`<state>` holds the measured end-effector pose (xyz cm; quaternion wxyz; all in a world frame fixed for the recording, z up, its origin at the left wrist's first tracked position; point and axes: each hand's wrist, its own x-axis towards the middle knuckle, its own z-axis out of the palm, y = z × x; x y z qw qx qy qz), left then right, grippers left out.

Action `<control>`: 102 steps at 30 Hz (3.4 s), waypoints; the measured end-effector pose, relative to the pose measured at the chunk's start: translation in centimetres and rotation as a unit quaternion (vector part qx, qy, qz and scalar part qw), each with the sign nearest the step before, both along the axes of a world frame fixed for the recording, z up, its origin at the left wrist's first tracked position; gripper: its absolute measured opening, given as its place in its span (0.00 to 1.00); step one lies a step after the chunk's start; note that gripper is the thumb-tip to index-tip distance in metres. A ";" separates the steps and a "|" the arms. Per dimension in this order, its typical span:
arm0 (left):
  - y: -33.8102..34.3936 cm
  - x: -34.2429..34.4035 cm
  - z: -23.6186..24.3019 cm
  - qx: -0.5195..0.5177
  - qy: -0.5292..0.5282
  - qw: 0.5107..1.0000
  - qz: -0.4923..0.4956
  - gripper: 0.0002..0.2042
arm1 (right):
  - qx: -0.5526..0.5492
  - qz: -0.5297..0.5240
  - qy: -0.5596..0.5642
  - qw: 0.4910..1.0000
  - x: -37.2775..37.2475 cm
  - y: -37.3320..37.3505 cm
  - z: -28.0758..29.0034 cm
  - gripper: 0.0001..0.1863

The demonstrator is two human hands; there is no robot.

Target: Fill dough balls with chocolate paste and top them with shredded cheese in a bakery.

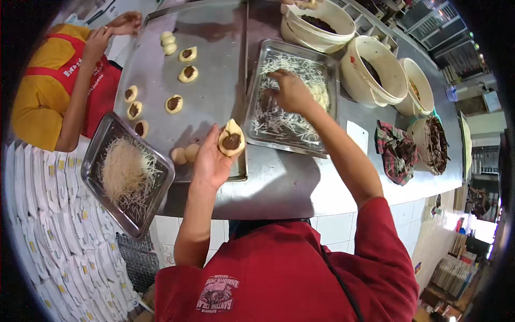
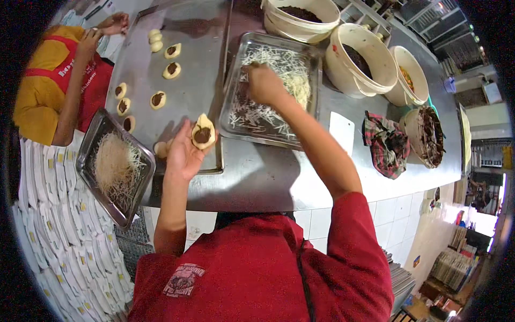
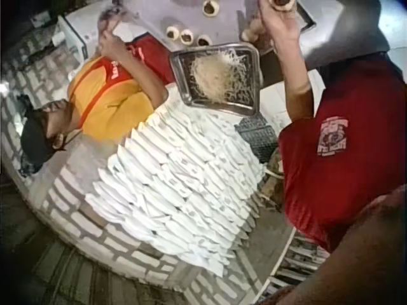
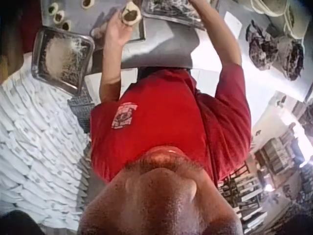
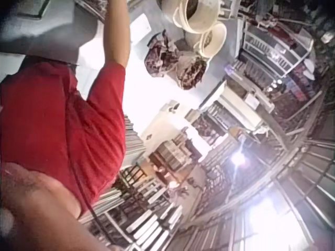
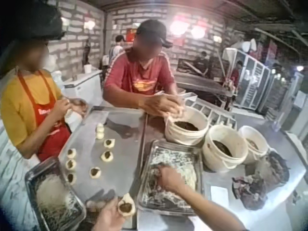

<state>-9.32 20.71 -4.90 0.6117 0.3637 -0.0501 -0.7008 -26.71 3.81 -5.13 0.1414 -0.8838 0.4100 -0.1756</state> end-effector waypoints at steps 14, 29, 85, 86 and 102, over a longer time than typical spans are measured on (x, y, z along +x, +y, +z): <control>-0.4 -3.2 2.1 0.035 0.127 0.991 0.020 0.14 | -0.022 0.099 0.177 0.979 -6.3 -2.8 -5.6 0.20; -4.0 -9.9 2.5 -0.119 0.060 0.990 -0.040 0.13 | 0.097 -0.038 -0.343 0.934 -5.8 5.8 5.5 0.13; -2.1 -6.4 5.7 -0.118 0.031 0.976 -0.178 0.12 | 0.021 0.114 -0.242 0.963 -5.6 11.2 10.2 0.13; -2.1 -6.3 5.4 -0.121 0.016 0.976 -0.182 0.13 | 0.020 0.115 -0.241 0.963 -5.5 11.3 10.2 0.13; -1.0 -5.8 7.0 -0.130 0.041 0.982 -0.128 0.14 | -0.038 0.103 -0.217 0.970 -4.0 12.3 10.9 0.16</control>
